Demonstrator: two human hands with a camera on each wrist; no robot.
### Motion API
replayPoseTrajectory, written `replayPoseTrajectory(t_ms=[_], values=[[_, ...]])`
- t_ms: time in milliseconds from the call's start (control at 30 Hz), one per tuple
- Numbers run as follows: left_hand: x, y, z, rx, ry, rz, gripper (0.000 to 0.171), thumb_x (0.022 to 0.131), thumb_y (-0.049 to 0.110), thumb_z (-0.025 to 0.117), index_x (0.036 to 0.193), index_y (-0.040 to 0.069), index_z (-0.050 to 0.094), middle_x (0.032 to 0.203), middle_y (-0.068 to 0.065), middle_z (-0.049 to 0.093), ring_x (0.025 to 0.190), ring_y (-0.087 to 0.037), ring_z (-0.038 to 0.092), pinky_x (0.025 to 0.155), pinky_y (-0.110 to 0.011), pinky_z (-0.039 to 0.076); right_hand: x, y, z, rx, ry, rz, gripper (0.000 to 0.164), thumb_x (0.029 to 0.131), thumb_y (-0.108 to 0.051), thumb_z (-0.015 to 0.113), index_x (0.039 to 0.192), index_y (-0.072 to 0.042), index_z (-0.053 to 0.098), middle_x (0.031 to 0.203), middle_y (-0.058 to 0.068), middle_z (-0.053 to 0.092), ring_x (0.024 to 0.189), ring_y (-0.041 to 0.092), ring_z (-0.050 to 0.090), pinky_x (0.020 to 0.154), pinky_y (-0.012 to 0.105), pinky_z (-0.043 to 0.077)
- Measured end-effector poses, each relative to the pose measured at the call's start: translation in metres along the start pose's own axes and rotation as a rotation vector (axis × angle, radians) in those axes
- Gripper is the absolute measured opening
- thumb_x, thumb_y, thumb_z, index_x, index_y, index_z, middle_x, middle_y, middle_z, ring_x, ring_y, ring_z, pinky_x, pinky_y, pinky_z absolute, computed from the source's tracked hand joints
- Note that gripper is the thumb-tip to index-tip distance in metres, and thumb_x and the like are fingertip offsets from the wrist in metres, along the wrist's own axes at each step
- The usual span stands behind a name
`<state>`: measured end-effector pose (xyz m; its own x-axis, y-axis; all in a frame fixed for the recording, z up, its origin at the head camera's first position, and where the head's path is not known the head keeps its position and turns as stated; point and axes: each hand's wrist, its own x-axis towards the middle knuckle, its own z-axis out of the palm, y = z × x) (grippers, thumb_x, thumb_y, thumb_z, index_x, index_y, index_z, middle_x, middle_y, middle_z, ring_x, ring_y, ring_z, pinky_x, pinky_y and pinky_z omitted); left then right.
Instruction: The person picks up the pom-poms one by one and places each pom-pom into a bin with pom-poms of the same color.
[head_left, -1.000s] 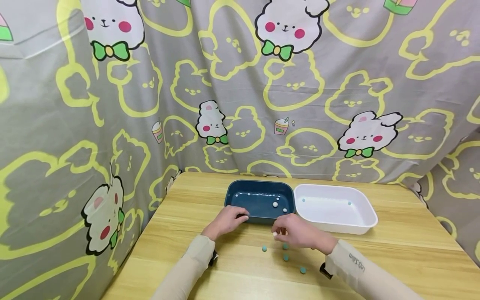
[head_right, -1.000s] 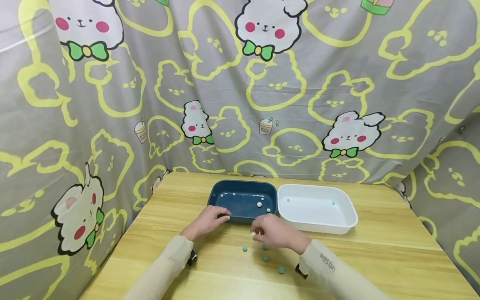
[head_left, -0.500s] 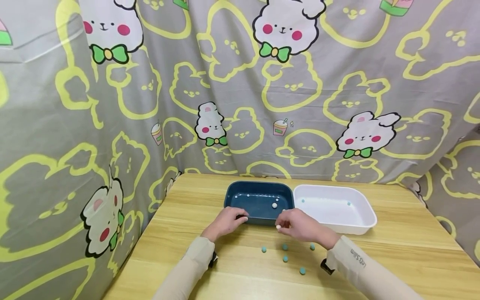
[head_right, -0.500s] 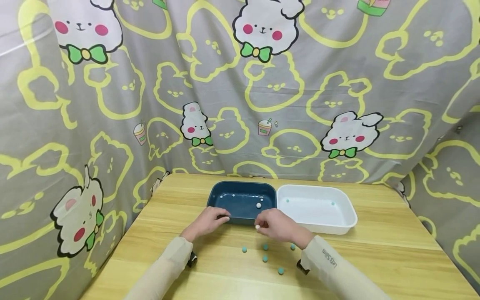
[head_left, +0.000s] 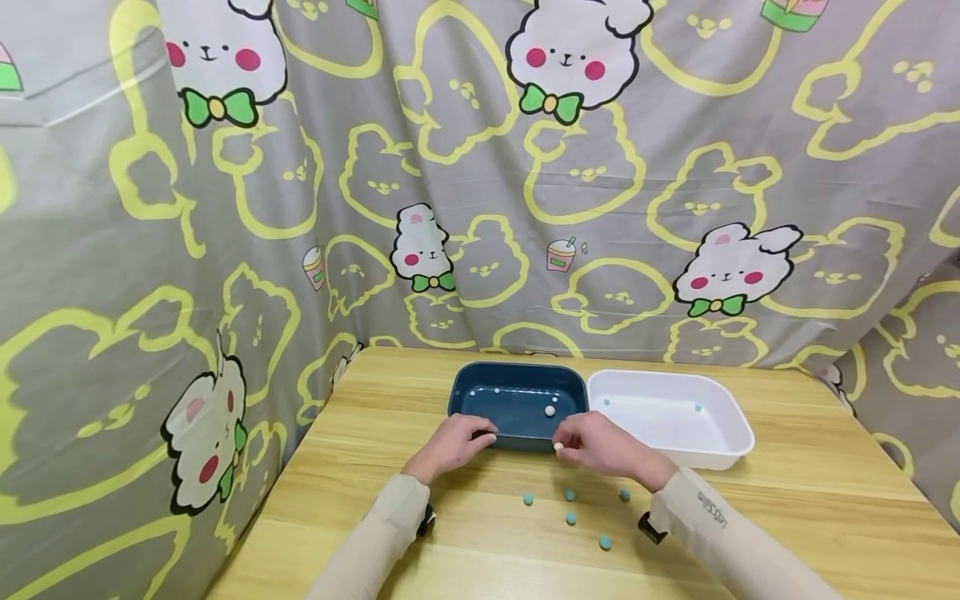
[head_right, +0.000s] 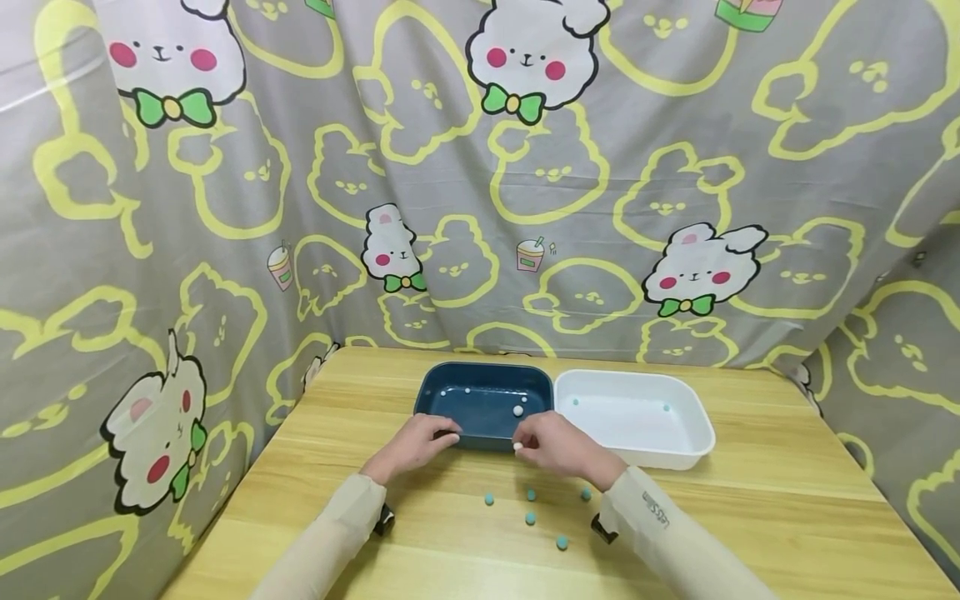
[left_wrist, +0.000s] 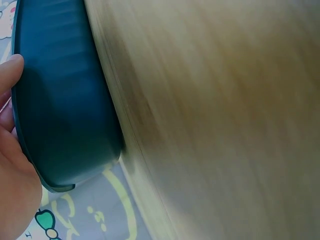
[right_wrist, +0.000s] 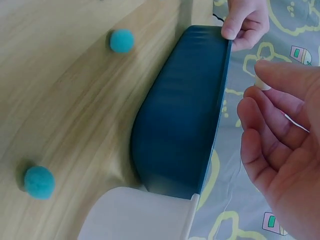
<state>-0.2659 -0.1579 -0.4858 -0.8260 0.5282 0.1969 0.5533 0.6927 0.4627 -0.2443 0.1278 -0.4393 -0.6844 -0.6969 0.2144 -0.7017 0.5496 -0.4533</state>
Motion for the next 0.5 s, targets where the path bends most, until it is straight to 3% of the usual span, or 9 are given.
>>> replayPoseTrajectory(t_ms=[267,500], values=[[-0.0013,0.0000,0.0013,0.015,-0.010,-0.002,0.018,0.095,0.024,0.058,0.105,0.015,0.071,0.098,0.007,0.068,0.091,-0.009,0.062,0.083,-0.029,0.050,0.0010,0.0026,-0.0042,0.028,0.027,0.016,0.004,0.088,-0.016,0.068,0.090,-0.012,0.070,0.079,-0.013,0.060,0.067,0.001,0.053,0.062,0.023,0.049],[-0.0019,0.0027,0.0007,0.022,-0.005,-0.008,0.019,0.096,0.025,0.058,0.105,0.015,0.071,0.098,0.007,0.068,0.091,-0.009,0.062,0.083,-0.028,0.050,0.0018,0.0034,-0.0080,0.061,0.038,0.080,0.006,0.088,-0.011,0.068,0.092,-0.016,0.070,0.078,-0.013,0.060,0.067,0.003,0.054,0.062,0.024,0.049]])
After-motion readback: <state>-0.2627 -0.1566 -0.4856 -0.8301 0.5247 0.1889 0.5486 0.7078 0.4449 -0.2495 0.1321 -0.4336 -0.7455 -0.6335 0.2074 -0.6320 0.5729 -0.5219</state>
